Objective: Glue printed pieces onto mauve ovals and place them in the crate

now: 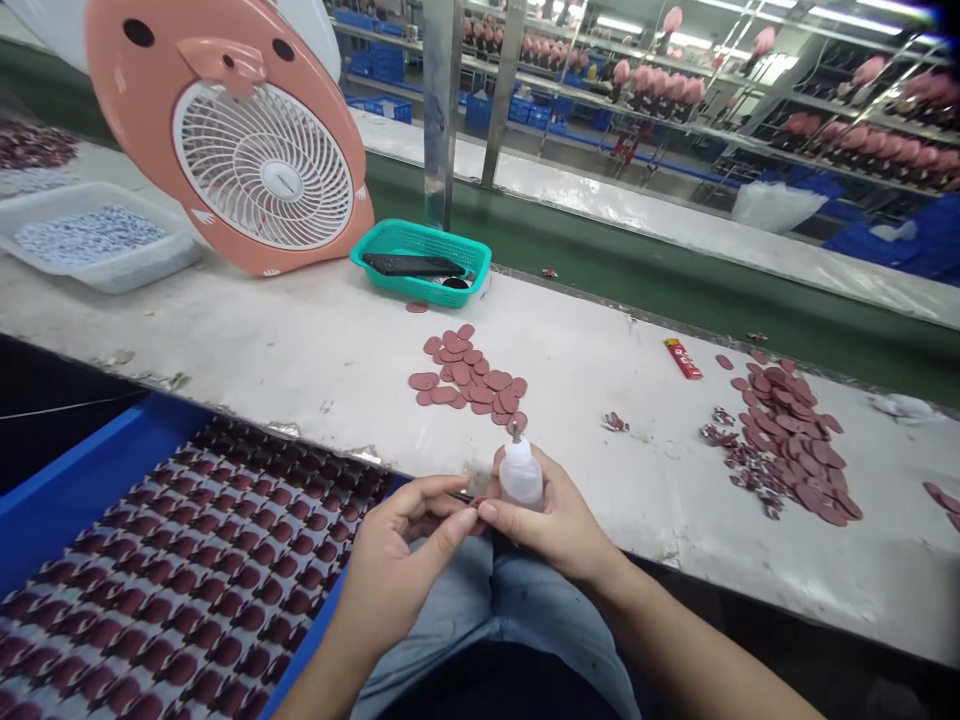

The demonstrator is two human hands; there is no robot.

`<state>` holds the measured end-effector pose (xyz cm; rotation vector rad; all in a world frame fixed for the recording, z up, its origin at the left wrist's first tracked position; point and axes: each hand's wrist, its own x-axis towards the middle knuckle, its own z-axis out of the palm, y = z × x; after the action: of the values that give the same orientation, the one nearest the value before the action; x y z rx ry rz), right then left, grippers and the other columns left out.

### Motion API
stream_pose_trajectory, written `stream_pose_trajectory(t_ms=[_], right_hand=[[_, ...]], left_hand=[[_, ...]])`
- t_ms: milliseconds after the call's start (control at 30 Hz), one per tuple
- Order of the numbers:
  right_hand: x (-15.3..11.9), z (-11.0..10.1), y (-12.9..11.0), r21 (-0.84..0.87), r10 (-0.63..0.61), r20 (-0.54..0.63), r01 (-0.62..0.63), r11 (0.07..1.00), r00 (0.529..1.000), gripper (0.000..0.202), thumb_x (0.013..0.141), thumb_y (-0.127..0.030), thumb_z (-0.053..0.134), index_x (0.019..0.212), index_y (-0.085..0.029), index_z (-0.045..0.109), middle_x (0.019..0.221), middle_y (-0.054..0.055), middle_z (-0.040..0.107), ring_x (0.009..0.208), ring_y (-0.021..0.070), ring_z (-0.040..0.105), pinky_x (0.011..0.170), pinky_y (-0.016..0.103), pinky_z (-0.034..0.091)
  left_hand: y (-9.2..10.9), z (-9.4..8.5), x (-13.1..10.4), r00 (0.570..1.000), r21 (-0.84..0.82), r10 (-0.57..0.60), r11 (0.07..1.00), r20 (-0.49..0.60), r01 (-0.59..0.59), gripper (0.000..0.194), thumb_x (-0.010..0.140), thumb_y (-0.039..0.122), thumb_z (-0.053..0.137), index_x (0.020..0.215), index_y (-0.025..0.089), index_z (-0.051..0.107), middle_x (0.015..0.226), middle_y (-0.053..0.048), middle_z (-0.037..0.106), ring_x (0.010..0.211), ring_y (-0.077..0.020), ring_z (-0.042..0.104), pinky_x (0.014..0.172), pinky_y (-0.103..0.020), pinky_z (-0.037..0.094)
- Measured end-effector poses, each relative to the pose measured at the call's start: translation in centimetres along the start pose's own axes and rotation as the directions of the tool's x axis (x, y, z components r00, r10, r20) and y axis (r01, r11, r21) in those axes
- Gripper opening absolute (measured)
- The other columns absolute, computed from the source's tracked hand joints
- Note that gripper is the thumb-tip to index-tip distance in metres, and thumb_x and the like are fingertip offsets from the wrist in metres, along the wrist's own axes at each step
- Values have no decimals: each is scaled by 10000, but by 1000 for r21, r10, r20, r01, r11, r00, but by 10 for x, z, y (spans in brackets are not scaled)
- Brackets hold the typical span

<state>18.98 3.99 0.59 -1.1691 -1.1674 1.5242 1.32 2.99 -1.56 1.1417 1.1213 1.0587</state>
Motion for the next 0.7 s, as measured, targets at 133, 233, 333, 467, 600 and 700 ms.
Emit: stream_pose_trajectory(t_ms=[133,233,333,467,600,700], right_hand=[[-5,14,9,187,76,-105,-55,981,992,443,781,-454,804,968,-229,471,716,-27,643,525,92,476,458,198,373],[-13,26,14,274,127,-132,-87,958,983,479,759,-468,824,1000,-234,483,708,-53,582,525,80,475,454,180,404],[-22,28,18,318,174,-125,-127,940,977,450,852,-578,703,1062,-240,493,735,-38,564,533,96,502,413,172,435],[-36,5,28,224,219,11,-216,950,976,444,923,-657,505,1148,-288,406,773,-5,589,586,157,570,344,160,391],[-51,-31,30,-177,140,-19,-141,974,990,402,931,-494,603,1218,-321,381,863,-1,626,565,123,536,449,198,471],[-57,-53,16,-444,-62,-73,23,896,995,335,927,-395,643,1220,-278,531,778,1,608,449,93,458,403,202,416]], left_hand=[[-8,10,-7,989,-149,118,980,-88,-131,363,680,215,903,1014,296,785,967,-15,780,871,-189,736,759,-249,603],[-18,18,-13,931,-64,317,941,-182,-333,374,707,133,874,1011,341,804,982,-1,765,897,-166,712,809,-243,584],[-19,20,-20,920,-103,319,932,-229,-348,364,724,128,857,1022,331,807,1023,-20,786,917,-181,725,792,-257,588],[-11,14,-30,980,-434,-38,899,-197,-53,235,695,215,887,909,232,793,935,-56,818,821,-203,761,682,-256,605],[-7,5,-35,974,-553,-176,830,-141,70,286,672,352,906,878,204,774,762,-27,788,660,-155,721,541,-208,590],[-9,0,-35,971,-618,-219,777,-91,118,338,702,458,875,920,214,792,734,-14,762,642,-133,701,506,-185,584]])
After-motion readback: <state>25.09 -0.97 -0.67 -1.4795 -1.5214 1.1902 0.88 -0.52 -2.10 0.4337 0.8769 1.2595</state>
